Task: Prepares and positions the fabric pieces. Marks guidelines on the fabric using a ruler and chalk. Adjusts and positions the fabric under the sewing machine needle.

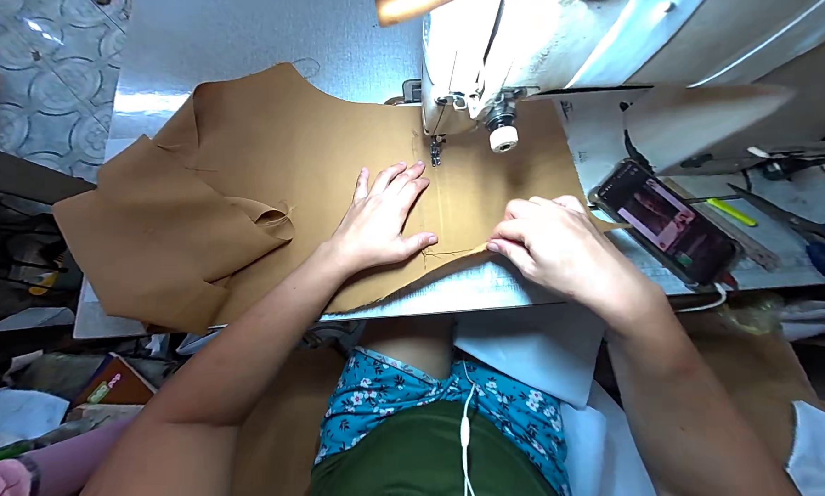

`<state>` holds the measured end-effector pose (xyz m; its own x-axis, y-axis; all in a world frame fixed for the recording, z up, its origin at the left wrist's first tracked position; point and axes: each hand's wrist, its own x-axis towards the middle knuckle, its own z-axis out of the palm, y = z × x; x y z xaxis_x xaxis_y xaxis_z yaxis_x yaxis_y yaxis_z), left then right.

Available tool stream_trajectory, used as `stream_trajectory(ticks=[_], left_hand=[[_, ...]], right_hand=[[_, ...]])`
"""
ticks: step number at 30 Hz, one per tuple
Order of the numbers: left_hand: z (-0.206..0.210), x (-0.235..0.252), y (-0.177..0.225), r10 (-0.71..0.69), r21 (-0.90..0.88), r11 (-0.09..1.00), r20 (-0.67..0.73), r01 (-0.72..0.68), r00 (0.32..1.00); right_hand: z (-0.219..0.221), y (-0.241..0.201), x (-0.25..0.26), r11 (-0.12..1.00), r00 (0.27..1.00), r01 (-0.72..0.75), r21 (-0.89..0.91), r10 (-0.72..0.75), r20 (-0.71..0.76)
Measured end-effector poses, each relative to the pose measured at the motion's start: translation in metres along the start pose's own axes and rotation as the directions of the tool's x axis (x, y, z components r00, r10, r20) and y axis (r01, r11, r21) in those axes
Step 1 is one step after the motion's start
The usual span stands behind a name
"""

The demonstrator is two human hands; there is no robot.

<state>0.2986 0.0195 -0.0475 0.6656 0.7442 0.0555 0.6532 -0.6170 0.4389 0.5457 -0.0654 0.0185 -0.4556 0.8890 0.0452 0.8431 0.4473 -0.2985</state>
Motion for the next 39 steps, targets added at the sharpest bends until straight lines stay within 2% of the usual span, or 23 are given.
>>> stream_trajectory(ticks=[3,18,21,23,25,29,32,34,37,39], left_hand=[[-0.001,0.0,0.0,-0.009,-0.001,1.0,0.003,0.009,1.0],[-0.002,0.002,0.001,-0.005,-0.033,0.999,0.028,0.006,1.0],[-0.002,0.002,0.002,-0.013,-0.04,0.999,0.038,0.015,0.999],[-0.001,0.001,0.002,-0.009,-0.034,0.999,0.021,0.009,1.0],[0.0,-0.001,0.001,0.0,-0.007,1.0,0.002,0.0,1.0],[0.0,-0.002,-0.002,0.004,-0.005,1.0,0.011,-0.004,1.0],[-0.001,-0.004,-0.001,0.006,0.008,1.0,0.017,-0.007,1.0],[0.0,-0.005,-0.002,0.013,0.021,1.0,0.006,-0.014,1.0],[-0.001,-0.005,-0.003,0.019,0.033,0.999,0.002,-0.019,1.0],[-0.002,-0.005,-0.003,0.021,0.03,0.999,0.009,-0.022,1.0]], right_hand=[[-0.002,-0.002,0.003,0.999,1.0,0.013,-0.036,-0.014,-0.017],[0.006,0.004,0.004,0.996,0.993,0.002,-0.084,0.008,0.118],[0.005,0.006,0.006,0.998,0.97,-0.044,-0.054,0.056,0.236],[-0.002,0.011,0.017,0.991,0.929,-0.132,-0.004,0.125,0.348],[-0.008,0.025,0.039,0.979,0.941,-0.199,0.038,0.181,0.285],[-0.005,0.059,0.1,0.933,0.933,-0.36,-0.002,0.36,-0.01],[0.002,0.077,0.125,0.858,0.858,-0.513,-0.019,0.513,-0.011],[0.004,0.072,0.12,0.875,0.875,-0.481,-0.046,0.476,-0.091],[0.025,0.062,0.098,0.944,0.902,-0.311,-0.112,0.256,-0.347],[0.04,0.055,0.082,0.959,0.893,-0.244,-0.143,0.164,-0.42]])
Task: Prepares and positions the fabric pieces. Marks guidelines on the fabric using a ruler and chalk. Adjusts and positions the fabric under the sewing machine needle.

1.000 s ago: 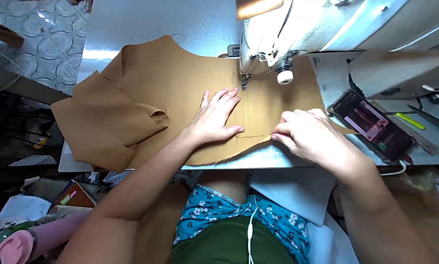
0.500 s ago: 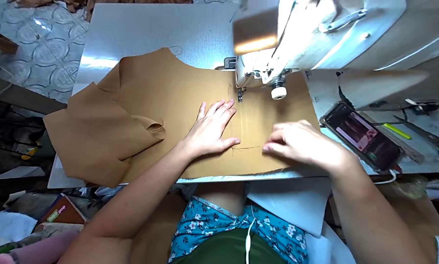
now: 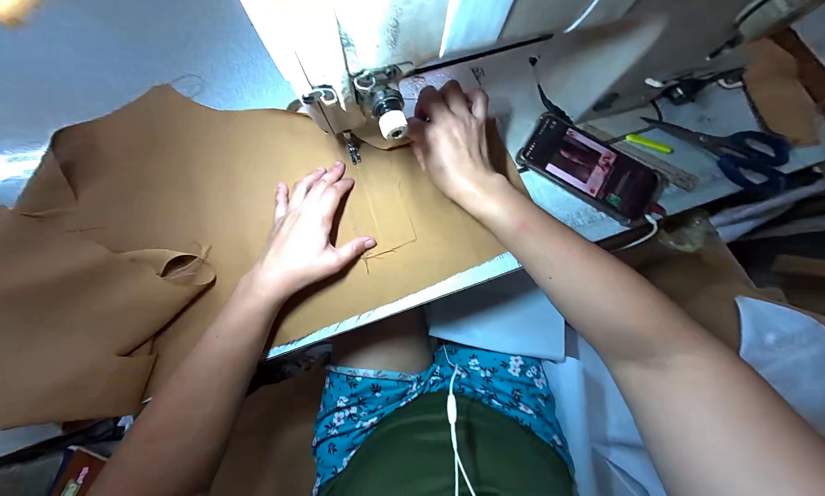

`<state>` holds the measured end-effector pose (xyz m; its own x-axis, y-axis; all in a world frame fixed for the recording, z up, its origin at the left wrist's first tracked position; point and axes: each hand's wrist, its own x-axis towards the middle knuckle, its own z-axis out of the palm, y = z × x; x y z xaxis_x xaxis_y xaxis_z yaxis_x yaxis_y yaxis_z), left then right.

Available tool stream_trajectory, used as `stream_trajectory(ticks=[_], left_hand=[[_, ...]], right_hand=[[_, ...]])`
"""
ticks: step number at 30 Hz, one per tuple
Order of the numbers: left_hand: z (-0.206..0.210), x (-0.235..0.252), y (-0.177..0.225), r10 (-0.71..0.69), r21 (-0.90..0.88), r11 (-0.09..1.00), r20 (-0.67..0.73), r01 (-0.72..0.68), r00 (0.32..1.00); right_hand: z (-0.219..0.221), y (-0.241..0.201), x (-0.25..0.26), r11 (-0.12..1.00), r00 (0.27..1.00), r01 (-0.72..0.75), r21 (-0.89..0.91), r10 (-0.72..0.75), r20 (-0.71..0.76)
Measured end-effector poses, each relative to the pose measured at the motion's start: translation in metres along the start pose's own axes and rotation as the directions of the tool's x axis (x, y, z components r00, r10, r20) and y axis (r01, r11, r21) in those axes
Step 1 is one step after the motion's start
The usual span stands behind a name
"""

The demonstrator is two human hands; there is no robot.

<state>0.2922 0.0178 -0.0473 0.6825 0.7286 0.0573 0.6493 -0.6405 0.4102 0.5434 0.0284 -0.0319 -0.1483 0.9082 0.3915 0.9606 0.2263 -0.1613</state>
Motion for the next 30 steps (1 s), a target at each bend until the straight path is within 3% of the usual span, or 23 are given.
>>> stream_trajectory(ticks=[8,13,20,30], left_hand=[[-0.001,0.001,-0.002,0.012,0.02,1.0,0.005,-0.012,1.0],[0.001,0.002,-0.005,0.023,0.042,0.999,-0.001,-0.023,1.0],[0.006,0.003,-0.008,0.02,0.05,0.999,-0.03,-0.018,0.999],[0.006,0.001,-0.001,-0.012,0.051,0.999,-0.026,0.013,1.0]], right_hand=[[-0.003,-0.005,-0.002,0.999,0.997,-0.038,-0.028,0.04,0.07],[-0.008,-0.01,0.011,0.985,0.98,-0.175,-0.003,0.174,0.096],[0.026,-0.011,-0.01,0.996,0.983,-0.082,0.03,0.086,-0.162],[0.028,-0.008,-0.014,0.991,0.976,-0.128,0.038,0.132,-0.175]])
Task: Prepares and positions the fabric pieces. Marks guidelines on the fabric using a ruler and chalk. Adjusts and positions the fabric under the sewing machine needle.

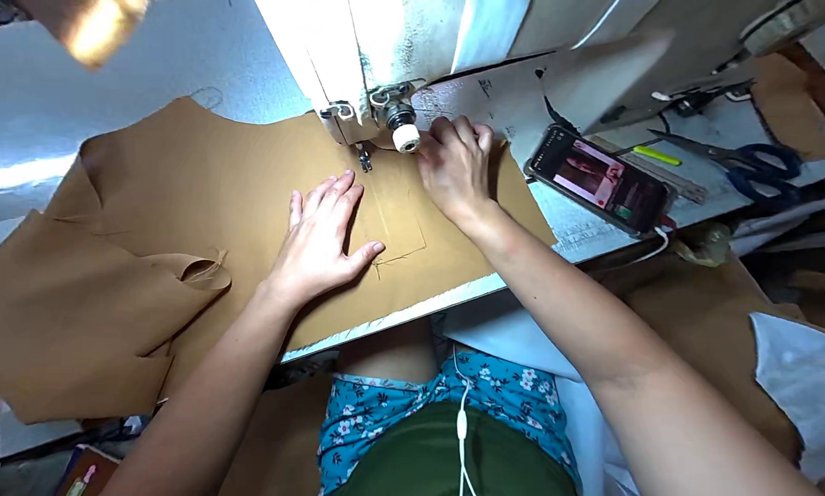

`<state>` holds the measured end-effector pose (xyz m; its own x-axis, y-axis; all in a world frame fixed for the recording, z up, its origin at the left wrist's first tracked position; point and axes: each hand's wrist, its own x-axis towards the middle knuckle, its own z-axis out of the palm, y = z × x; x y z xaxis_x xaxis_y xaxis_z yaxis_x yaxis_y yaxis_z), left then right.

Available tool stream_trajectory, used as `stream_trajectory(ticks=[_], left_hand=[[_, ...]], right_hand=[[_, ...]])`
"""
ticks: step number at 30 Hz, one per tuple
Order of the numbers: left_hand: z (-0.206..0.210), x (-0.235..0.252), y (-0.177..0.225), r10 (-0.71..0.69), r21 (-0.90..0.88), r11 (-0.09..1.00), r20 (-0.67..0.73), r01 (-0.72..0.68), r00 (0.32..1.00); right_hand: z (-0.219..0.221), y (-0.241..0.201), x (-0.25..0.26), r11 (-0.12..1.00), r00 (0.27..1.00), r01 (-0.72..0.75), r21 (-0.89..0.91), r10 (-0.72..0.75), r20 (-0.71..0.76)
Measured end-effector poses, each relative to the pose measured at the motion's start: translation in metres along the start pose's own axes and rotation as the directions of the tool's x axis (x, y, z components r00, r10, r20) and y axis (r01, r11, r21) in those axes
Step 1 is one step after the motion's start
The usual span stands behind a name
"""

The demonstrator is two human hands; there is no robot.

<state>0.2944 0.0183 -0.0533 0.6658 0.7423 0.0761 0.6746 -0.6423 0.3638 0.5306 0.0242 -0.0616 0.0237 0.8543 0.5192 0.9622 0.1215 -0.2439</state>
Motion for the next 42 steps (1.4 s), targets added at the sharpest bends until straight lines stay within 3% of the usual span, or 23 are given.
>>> stream_trajectory(ticks=[13,19,22,25,29,42], left_hand=[[-0.002,0.0,0.003,-0.026,0.009,1.0,0.031,0.026,0.999],[-0.002,0.001,0.003,-0.018,-0.001,1.0,0.036,0.019,0.999],[-0.001,0.004,0.001,-0.029,-0.01,1.0,0.057,0.029,0.998],[-0.006,0.005,0.003,-0.037,0.03,0.999,0.071,0.035,0.997],[-0.007,0.007,0.002,-0.033,0.074,0.997,0.055,0.029,0.998],[-0.007,-0.023,0.009,-0.061,0.073,0.996,0.04,0.058,0.997]], right_hand=[[-0.002,0.001,0.002,0.998,0.998,-0.063,-0.03,0.063,0.022],[-0.016,0.001,0.007,0.996,0.994,-0.086,-0.013,0.085,-0.067],[-0.03,-0.009,0.003,0.997,0.998,0.025,0.068,-0.029,0.061],[-0.033,-0.016,-0.008,0.974,0.953,0.158,0.161,-0.194,0.234],[-0.028,-0.011,-0.014,0.961,0.862,0.135,0.24,-0.233,0.449],[-0.025,-0.018,-0.042,0.94,0.885,0.177,0.293,-0.282,0.372]])
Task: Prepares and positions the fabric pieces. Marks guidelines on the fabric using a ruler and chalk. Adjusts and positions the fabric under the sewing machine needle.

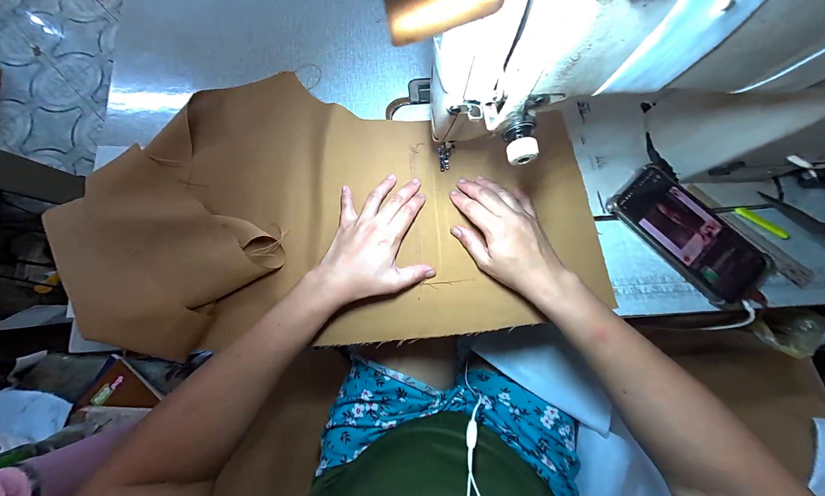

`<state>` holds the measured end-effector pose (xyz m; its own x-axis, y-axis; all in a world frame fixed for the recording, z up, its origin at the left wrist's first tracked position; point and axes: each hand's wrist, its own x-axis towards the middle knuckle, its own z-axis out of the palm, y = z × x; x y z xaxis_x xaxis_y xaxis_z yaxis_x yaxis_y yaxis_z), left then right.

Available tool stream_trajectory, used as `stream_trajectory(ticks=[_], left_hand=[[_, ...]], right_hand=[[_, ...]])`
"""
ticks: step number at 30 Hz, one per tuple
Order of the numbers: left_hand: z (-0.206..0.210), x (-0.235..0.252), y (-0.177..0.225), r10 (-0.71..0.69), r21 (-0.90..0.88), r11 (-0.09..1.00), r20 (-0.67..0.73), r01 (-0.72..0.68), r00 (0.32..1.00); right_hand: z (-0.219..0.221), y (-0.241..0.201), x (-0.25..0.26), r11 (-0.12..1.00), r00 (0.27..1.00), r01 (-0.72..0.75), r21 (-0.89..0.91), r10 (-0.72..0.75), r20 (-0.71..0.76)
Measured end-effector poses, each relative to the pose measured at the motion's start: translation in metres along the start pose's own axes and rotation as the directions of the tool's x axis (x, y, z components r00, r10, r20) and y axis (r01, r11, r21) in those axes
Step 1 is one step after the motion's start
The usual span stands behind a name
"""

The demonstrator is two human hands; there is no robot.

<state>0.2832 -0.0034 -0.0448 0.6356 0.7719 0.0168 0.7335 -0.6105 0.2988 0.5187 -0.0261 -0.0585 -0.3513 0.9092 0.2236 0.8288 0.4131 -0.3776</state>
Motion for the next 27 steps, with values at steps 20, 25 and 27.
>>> stream_trajectory(ticks=[20,25,27], left_hand=[[-0.001,0.001,-0.001,0.011,-0.058,0.998,0.024,-0.009,1.0],[0.0,0.002,-0.002,0.028,-0.07,0.997,0.023,-0.026,0.999],[-0.001,0.003,-0.002,0.029,-0.074,0.997,0.028,-0.027,0.999]], right_hand=[[-0.007,-0.007,-0.008,1.0,0.999,0.006,-0.03,-0.005,0.032],[-0.003,-0.019,-0.036,0.995,0.993,0.097,-0.027,-0.099,-0.07],[-0.002,-0.022,-0.045,0.993,0.989,0.112,-0.032,-0.115,-0.096]])
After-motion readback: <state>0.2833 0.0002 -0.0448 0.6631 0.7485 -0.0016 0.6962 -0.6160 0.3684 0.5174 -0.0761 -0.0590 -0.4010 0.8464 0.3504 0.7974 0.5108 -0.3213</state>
